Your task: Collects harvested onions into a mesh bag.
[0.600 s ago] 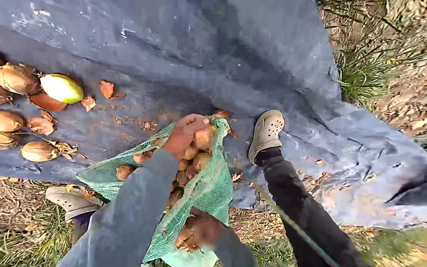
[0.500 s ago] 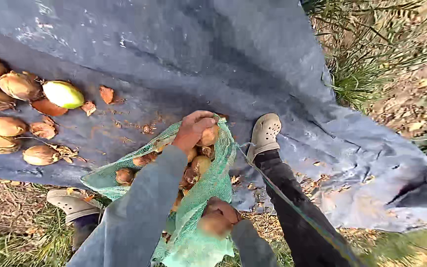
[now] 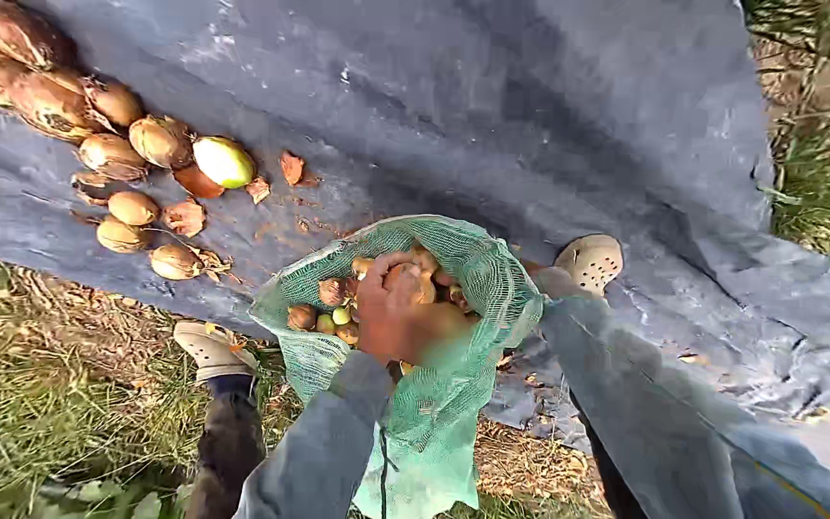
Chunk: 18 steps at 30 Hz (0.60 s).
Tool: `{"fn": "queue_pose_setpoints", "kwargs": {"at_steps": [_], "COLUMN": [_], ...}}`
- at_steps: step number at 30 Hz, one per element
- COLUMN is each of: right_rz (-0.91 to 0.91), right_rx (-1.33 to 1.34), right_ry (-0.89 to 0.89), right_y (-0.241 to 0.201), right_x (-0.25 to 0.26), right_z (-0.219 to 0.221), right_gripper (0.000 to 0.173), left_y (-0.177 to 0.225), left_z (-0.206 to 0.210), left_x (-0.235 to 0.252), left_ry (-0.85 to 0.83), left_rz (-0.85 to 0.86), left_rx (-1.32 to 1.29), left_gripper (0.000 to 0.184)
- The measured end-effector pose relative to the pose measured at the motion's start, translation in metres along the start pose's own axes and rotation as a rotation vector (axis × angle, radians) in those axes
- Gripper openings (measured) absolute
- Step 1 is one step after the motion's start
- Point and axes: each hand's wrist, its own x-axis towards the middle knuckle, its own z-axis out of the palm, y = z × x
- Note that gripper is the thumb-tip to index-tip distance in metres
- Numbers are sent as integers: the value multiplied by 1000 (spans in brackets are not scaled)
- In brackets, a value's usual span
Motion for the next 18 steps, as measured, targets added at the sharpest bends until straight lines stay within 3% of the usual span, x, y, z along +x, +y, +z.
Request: {"fn": "queue_pose_setpoints", "kwargs": {"at_steps": [2, 4, 6, 8, 10, 13, 16, 18], "right_rz": [7, -52, -207, -366, -532, -681, -434, -250], "right_rx": [-112, -117, -50, 57, 133, 117, -393, -858], "right_ry": [-100, -79, 35, 201, 277, 7, -447, -584], "right_y": [-6, -13, -33, -95, -176, -261, -282, -272], "right_x": [-24, -49, -77, -125, -163, -170, -148, -138], "right_z": [-24, -54, -85, -92, -63, 38, 147, 194], "right_gripper": [36, 54, 68, 76, 82, 86, 78, 61], "left_y": [-26, -60, -90, -109, -114, -112, -108, -113], "left_z": [-44, -90, -134, -175, -210, -255, -298, -325], "left_x": [-29, -46, -59, -70, -76, -82, -74, -74], "left_ry": [-67, -161, -250, -291, -272, -228, -227, -246], "left_rz": [-126, -218, -347, -424, -442, -429, -434, -422], "left_rx": [97, 201, 325, 417, 443, 337, 278, 212], "left_gripper": [33, 36, 45, 53, 56, 61, 59, 56]}}
